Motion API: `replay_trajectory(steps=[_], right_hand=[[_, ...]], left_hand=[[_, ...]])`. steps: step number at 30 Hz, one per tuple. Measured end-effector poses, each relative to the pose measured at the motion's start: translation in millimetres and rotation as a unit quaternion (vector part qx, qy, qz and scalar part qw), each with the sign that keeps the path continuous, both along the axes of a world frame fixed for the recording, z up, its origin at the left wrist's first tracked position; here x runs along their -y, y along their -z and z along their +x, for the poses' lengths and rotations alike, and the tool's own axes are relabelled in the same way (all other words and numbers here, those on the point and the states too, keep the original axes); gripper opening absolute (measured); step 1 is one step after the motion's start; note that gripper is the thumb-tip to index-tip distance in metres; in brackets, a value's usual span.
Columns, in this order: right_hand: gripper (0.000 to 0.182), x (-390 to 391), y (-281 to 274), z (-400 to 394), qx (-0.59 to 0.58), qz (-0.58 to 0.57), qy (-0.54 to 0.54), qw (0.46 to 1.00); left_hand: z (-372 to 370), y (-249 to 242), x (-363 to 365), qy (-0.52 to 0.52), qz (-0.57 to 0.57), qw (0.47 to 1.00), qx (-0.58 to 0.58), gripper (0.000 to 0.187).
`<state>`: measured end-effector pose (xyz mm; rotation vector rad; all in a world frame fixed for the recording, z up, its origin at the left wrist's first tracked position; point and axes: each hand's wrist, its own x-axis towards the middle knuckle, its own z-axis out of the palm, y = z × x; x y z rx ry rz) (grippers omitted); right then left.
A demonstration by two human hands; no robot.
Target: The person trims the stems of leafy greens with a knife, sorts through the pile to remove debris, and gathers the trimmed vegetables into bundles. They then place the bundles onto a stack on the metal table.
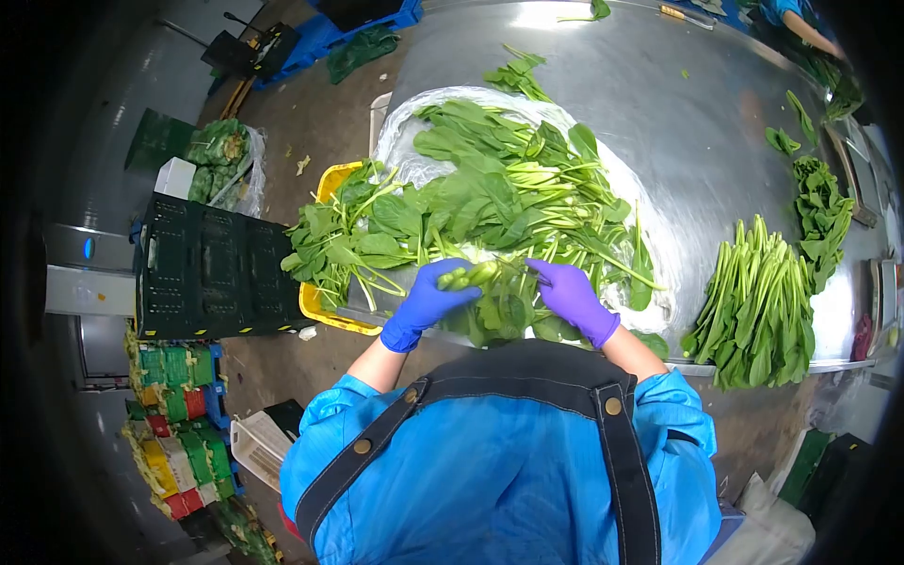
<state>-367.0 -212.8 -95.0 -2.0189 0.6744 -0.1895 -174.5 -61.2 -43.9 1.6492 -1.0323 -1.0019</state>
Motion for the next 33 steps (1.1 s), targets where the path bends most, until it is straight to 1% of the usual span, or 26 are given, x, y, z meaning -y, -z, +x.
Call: replay_trajectory(steps=[2, 3, 4, 5, 6, 7, 8, 9, 10, 11, 13, 14, 15, 16, 18, 20, 21, 24, 25, 26, 27, 28, 29, 30, 32, 33], right_hand=[[0.041, 0.0, 15.8, -2.0, 0.047, -0.033, -0.004, 0.998], [0.041, 0.7, 8.3, 0.3, 0.046, -0.034, -0.005, 0.998], [0.040, 0.7, -8.1, 5.1, 0.063, 0.048, 0.021, 0.997], [0.040, 0.0, -24.7, 9.1, 0.079, 0.130, 0.046, 0.987], [0.040, -1.1, -40.4, 11.5, 0.079, 0.130, 0.045, 0.987], [0.040, -1.7, -57.1, 13.7, 0.130, 0.165, 0.048, 0.977], [0.042, -2.0, -71.9, 16.6, 0.180, 0.199, 0.051, 0.962], [0.042, -1.7, -85.6, 20.4, 0.180, 0.199, 0.051, 0.962], [0.041, -0.9, -97.9, 24.8, 0.156, 0.201, 0.005, 0.967], [0.040, -0.1, -104.2, 30.1, 0.132, 0.202, -0.041, 0.970], [0.037, -2.3, -95.4, 44.2, 0.144, 0.221, -0.039, 0.964], [0.034, -3.0, -92.4, 52.2, 0.156, 0.240, -0.036, 0.957], [0.028, 0.2, -110.1, 56.7, 0.105, 0.284, -0.018, 0.953], [0.024, 2.9, -107.1, 62.2, 0.113, 0.312, -0.002, 0.943], [0.024, 12.7, -103.9, 72.4, 0.113, 0.348, -0.008, 0.931], [0.024, 15.2, -105.8, 79.0, 0.111, 0.342, -0.017, 0.933], [0.024, 15.9, -107.3, 82.4, 0.111, 0.335, -0.026, 0.935], [0.025, 17.0, -109.0, 89.1, 0.100, 0.315, -0.012, 0.944], [0.025, 16.8, -109.9, 87.8, 0.100, 0.315, -0.012, 0.944], [0.025, 17.1, -111.9, 85.9, 0.132, 0.331, -0.007, 0.934], [0.028, 17.9, -113.6, 83.9, 0.163, 0.346, -0.002, 0.924], [0.028, 21.3, -113.6, 80.2, 0.163, 0.346, -0.002, 0.924], [0.030, 27.5, -112.4, 74.1, 0.165, 0.323, 0.011, 0.932], [0.033, 34.7, -111.3, 68.3, 0.168, 0.300, 0.023, 0.939], [0.033, 46.2, -103.7, 53.8, 0.169, 0.288, 0.036, 0.942], [0.033, 52.0, -94.6, 47.6, 0.167, 0.291, 0.065, 0.940]], left_hand=[[1.5, -7.0, 1.2, -0.012, -0.028, 1.000, -0.007, 0.034], [0.3, -16.4, 5.3, -0.006, -0.024, 0.999, -0.026, 0.037], [2.2, -19.8, 6.9, -0.007, -0.025, 0.999, -0.026, 0.037], [5.2, -22.2, 6.6, -0.023, 0.006, 1.000, 0.003, 0.039], [7.1, -24.4, 6.9, -0.039, 0.038, 0.998, 0.033, 0.041], [7.1, -26.9, 9.7, -0.041, -0.057, 0.994, 0.086, 0.039], [9.6, -32.4, 11.0, -0.041, -0.057, 0.994, 0.087, 0.039], [13.7, -39.8, 10.5, -0.017, -0.105, 0.985, 0.137, 0.038], [18.1, -46.3, 9.9, 0.008, -0.152, 0.970, 0.187, 0.037], [22.7, -50.9, 9.2, 0.008, -0.152, 0.970, 0.187, 0.037], [30.3, -59.1, 6.2, 0.061, -0.028, 0.993, 0.093, 0.036], [32.2, -64.5, 7.8, 0.057, -0.026, 0.994, 0.093, 0.036], [34.8, -70.5, 11.0, 0.030, 0.017, 0.999, 0.004, 0.037], [37.7, -73.1, 13.4, 0.004, 0.060, 0.995, -0.086, 0.038], [43.9, -67.2, 21.3, -0.020, 0.030, 0.993, -0.110, 0.037], [43.8, -71.4, 31.3, -0.050, -0.015, 0.984, -0.171, 0.035], [41.6, -72.3, 33.9, -0.041, -0.017, 0.979, -0.198, 0.041], [30.1, -61.3, 44.7, -0.006, -0.019, 0.987, -0.161, 0.037], [28.4, -58.0, 45.8, -0.025, -0.025, 0.986, -0.163, 0.033], [33.4, -52.7, 46.2, -0.025, -0.025, 0.986, -0.162, 0.033], [43.2, -44.9, 46.4, -0.039, -0.048, 0.979, -0.194, 0.034], [52.9, -36.8, 44.4, -0.053, -0.071, 0.970, -0.225, 0.035], [63.8, -29.5, 38.6, -0.097, -0.110, 0.960, -0.240, 0.036], [72.2, -25.6, 32.3, -0.097, -0.111, 0.960, -0.239, 0.036], [86.2, -17.9, 17.7, -0.153, -0.237, 0.876, -0.391, 0.046], [94.5, -8.1, 12.2, -0.165, -0.272, 0.854, -0.411, 0.045]])
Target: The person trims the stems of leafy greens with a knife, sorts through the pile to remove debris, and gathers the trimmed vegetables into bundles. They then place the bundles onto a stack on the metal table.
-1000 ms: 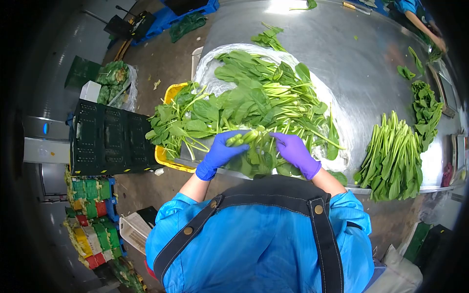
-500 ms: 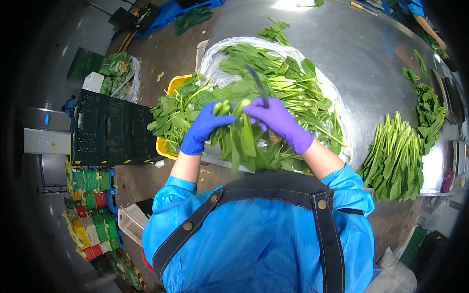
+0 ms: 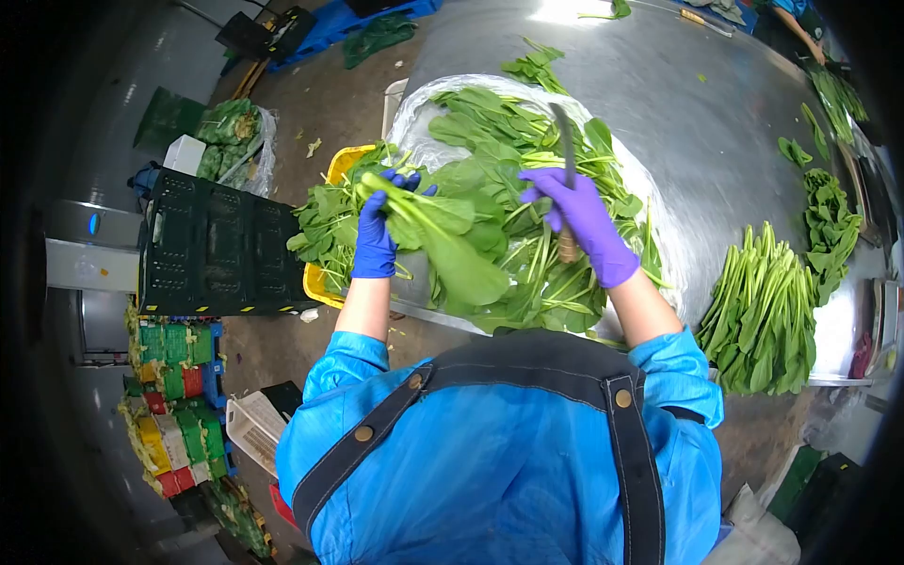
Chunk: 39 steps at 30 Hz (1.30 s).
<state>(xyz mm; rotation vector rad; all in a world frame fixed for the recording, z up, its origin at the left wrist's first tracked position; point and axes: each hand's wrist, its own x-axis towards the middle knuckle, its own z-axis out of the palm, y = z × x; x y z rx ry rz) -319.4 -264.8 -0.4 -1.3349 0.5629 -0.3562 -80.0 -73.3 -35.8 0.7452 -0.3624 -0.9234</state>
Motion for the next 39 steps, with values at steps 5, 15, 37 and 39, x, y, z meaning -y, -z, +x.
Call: replay_trajectory(steps=[5, 15, 37, 39], right_hand=[[0.032, 20.2, 36.1, -24.7, -0.030, 0.015, 0.064, 0.997], [0.026, 53.0, 54.5, -30.1, -0.161, -0.237, 0.161, 0.944], [0.025, -42.5, -6.7, 0.7, -0.033, -0.125, -0.082, 0.988], [0.026, -42.2, -4.2, 0.9, -0.029, -0.137, -0.075, 0.987]], left_hand=[[-1.2, -3.3, -13.7, -0.074, -0.008, 0.997, -0.020, 0.031], [-7.7, 2.4, -26.3, -0.079, 0.059, 0.995, -0.013, 0.033], [-35.2, -4.4, 3.4, 0.066, -0.091, 0.994, -0.005, 0.039], [-39.0, -7.8, 3.9, 0.054, -0.077, 0.996, 0.007, 0.039]])
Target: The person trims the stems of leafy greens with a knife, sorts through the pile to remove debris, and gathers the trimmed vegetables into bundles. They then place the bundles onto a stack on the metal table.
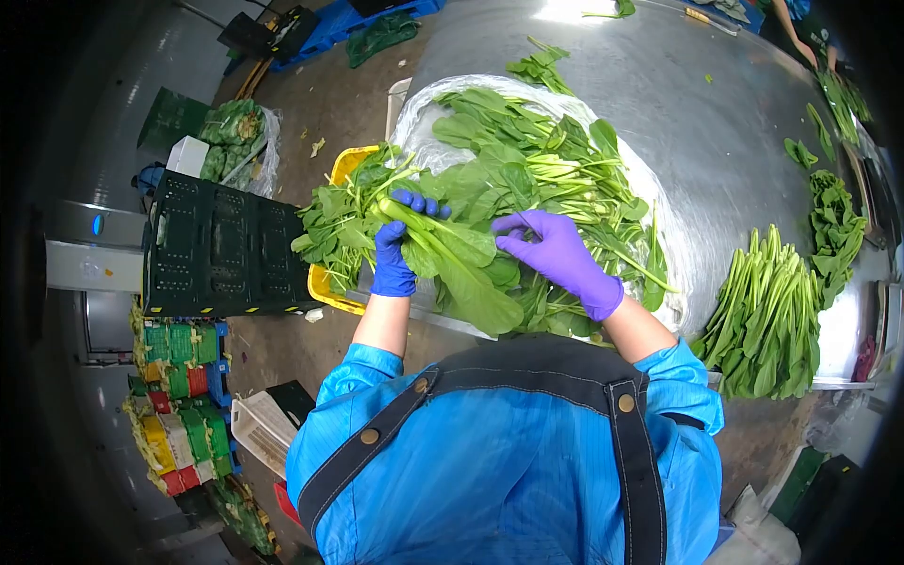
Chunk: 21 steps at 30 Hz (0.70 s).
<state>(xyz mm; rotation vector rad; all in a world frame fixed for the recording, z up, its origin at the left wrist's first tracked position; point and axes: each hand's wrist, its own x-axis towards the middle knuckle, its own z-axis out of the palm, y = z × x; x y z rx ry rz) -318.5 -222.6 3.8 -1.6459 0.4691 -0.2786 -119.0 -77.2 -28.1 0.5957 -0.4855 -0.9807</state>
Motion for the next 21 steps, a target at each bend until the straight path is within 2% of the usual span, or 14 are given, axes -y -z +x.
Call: replay_trajectory(steps=[2, 4, 6, 8, 11, 13, 14, 15, 16, 17, 18, 19, 20, 21], right_hand=[[0.028, 0.1, 1.9, 0.6, -0.002, -0.052, 0.017, 0.998], [0.029, -2.9, -1.5, 0.9, -0.007, -0.051, -0.001, 0.999], [0.030, -7.1, -1.2, 2.0, -0.013, -0.050, -0.020, 0.998], [0.027, -11.5, 7.5, 4.9, 0.031, -0.073, -0.017, 0.997], [0.022, -10.4, 20.1, 6.8, 0.005, -0.022, -0.015, 1.000], [0.021, -1.3, 15.3, 2.4, -0.018, -0.001, 0.008, 1.000], [0.021, 5.3, 13.5, -0.1, -0.040, 0.022, 0.029, 0.999], [0.023, 17.4, 16.7, -3.9, -0.039, -0.062, 0.056, 0.996], [0.024, 33.7, 37.0, -6.8, -0.018, -0.074, 0.127, 0.989], [0.026, 51.9, 62.8, -9.9, 0.004, -0.086, 0.195, 0.977], [0.028, 70.7, 76.0, -14.4, -0.012, -0.191, 0.257, 0.947], [0.028, 90.2, 92.8, -16.9, 0.001, -0.130, 0.296, 0.946], [0.031, 103.3, 94.5, -24.4, -0.036, -0.228, 0.301, 0.925], [0.033, 110.7, 94.8, -25.7, -0.060, -0.225, 0.277, 0.932]], left_hand=[[-1.2, -0.7, 0.4, 0.005, -0.006, 1.000, 0.013, 0.038], [-0.5, 0.3, 1.2, 0.011, -0.012, 1.000, 0.026, 0.038], [3.2, 3.8, 3.1, 0.065, -0.050, 0.994, 0.073, 0.037], [4.3, 6.0, 4.4, 0.079, -0.066, 0.991, 0.089, 0.034], [1.8, 3.3, 2.2, 0.106, -0.060, 0.987, 0.106, 0.035], [-2.6, -6.5, -5.8, 0.063, 0.067, 0.994, 0.055, 0.036], [1.1, -4.9, -9.1, 0.069, 0.064, 0.994, 0.054, 0.036], [8.3, -1.1, -13.5, 0.029, 0.137, 0.988, 0.070, 0.037], [14.8, -0.1, -17.2, -0.012, 0.208, 0.974, 0.086, 0.038], [18.6, -4.2, -19.1, -0.023, 0.234, 0.963, 0.133, 0.041], [19.3, -8.4, -20.0, -0.021, 0.231, 0.963, 0.134, 0.041], [18.8, -12.7, -21.9, -0.027, 0.277, 0.944, 0.176, 0.041], [17.3, -14.6, -24.4, -0.035, 0.323, 0.921, 0.216, 0.040], [13.3, -16.5, -23.1, -0.038, 0.327, 0.919, 0.216, 0.040]])
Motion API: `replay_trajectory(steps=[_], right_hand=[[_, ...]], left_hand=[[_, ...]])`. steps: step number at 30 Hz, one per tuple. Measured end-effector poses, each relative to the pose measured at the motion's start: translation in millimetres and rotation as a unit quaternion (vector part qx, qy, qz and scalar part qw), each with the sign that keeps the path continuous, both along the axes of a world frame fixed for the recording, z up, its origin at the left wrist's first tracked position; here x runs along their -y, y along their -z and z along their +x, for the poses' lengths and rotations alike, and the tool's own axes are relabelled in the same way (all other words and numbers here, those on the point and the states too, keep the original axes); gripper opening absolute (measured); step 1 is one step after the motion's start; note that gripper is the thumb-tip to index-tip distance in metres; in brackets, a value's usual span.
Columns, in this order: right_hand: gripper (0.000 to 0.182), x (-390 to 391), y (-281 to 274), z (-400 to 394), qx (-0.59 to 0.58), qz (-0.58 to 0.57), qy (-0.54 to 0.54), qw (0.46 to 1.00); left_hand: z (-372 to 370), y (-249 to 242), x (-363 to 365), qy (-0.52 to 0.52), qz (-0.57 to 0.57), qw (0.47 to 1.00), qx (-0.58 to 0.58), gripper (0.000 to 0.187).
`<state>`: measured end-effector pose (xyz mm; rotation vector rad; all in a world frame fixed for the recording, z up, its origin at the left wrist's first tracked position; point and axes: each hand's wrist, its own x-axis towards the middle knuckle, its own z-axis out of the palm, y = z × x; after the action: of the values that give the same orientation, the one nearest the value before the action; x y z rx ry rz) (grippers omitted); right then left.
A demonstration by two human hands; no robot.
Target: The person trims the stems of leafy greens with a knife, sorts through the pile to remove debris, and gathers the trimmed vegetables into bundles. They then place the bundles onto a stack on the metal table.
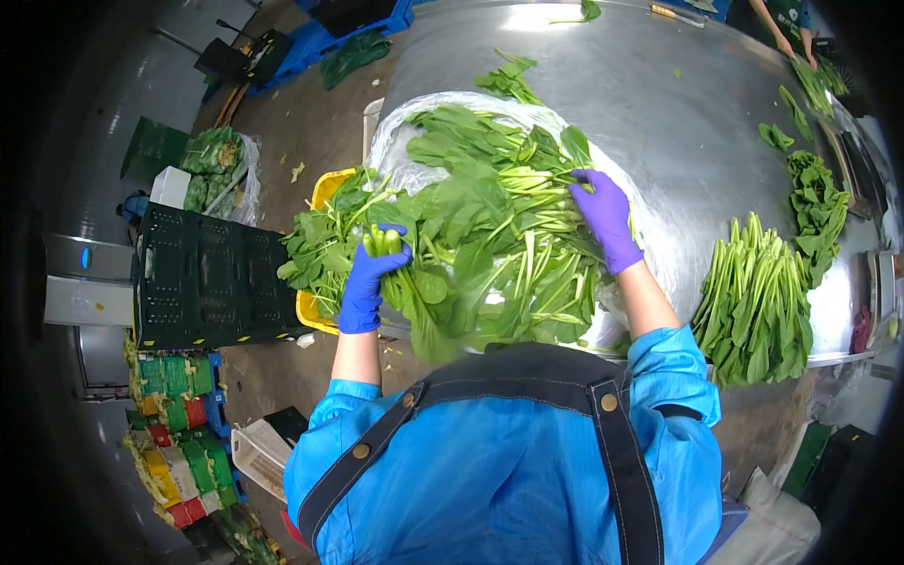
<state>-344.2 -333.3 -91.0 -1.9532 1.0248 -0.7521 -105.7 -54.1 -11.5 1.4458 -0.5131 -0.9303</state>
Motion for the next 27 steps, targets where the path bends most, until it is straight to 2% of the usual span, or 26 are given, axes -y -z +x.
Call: replay_trajectory(steps=[3, 5, 7, 8, 9, 11, 12, 14, 15, 18, 19, 21, 22, 24, 26, 27], right_hand=[[0.036, 8.0, 4.6, 11.4, -0.058, 0.009, -0.041, 0.997], [0.037, 5.2, 4.1, 15.8, -0.093, 0.006, -0.064, 0.994], [0.038, -1.4, -6.7, 19.6, -0.225, -0.026, -0.110, 0.968], [0.034, -9.1, -7.4, 16.8, -0.174, -0.071, -0.115, 0.975], [0.034, -19.8, -19.3, 11.9, -0.175, -0.073, -0.118, 0.975], [0.028, -42.2, -58.8, -2.9, -0.057, 0.056, -0.161, 0.984], [0.028, -48.1, -65.8, -11.0, -0.059, 0.058, -0.162, 0.983], [0.023, -54.4, -71.9, -26.5, -0.062, 0.149, -0.200, 0.966], [0.023, -55.5, -68.3, -33.5, -0.063, 0.149, -0.200, 0.966], [0.025, -52.6, -48.4, -55.7, -0.119, 0.164, -0.321, 0.925], [0.025, -48.3, -46.0, -60.9, -0.119, 0.163, -0.321, 0.925], [0.024, -42.5, -44.8, -70.8, -0.213, 0.257, -0.280, 0.900], [0.023, -38.4, -33.0, -76.0, -0.191, 0.148, -0.302, 0.922], [0.023, -35.2, -36.5, -76.9, -0.179, 0.188, -0.271, 0.927], [0.023, -35.9, -33.2, -73.9, -0.123, 0.252, -0.219, 0.935], [0.023, -38.7, -37.6, -70.0, -0.124, 0.254, -0.219, 0.934]], left_hand=[[-14.2, -7.7, 10.3, 0.031, 0.036, 0.997, 0.060, 0.041], [-19.6, -4.1, 16.4, 0.051, 0.021, 0.995, 0.085, 0.038], [-23.2, -2.4, 21.1, 0.058, 0.058, 0.992, 0.093, 0.037], [-23.5, -0.8, 20.7, 0.060, 0.070, 0.990, 0.105, 0.035], [-24.5, -1.2, 19.8, 0.056, 0.069, 0.991, 0.104, 0.035], [-27.6, -4.3, 16.7, 0.045, 0.065, 0.989, 0.128, 0.032], [-28.4, -6.6, 15.2, 0.044, 0.067, 0.989, 0.126, 0.032], [-29.1, -12.0, 14.1, 0.033, 0.078, 0.978, 0.188, 0.031], [-29.2, -13.9, 14.1, 0.033, 0.078, 0.979, 0.187, 0.031], [-27.1, -14.9, 14.0, 0.031, 0.083, 0.979, 0.182, 0.032], [-25.4, -10.9, 13.7, 0.035, 0.088, 0.978, 0.186, 0.032], [-26.1, -9.7, 13.1, 0.040, 0.093, 0.977, 0.190, 0.032], [-29.2, -11.4, 13.4, 0.055, 0.090, 0.978, 0.182, 0.031], [-29.5, -4.3, 14.5, 0.071, 0.085, 0.979, 0.173, 0.030], [-26.3, 17.6, 12.0, 0.087, 0.118, 0.954, 0.263, 0.031], [-31.1, 10.9, 13.5, 0.088, 0.119, 0.954, 0.261, 0.031]])
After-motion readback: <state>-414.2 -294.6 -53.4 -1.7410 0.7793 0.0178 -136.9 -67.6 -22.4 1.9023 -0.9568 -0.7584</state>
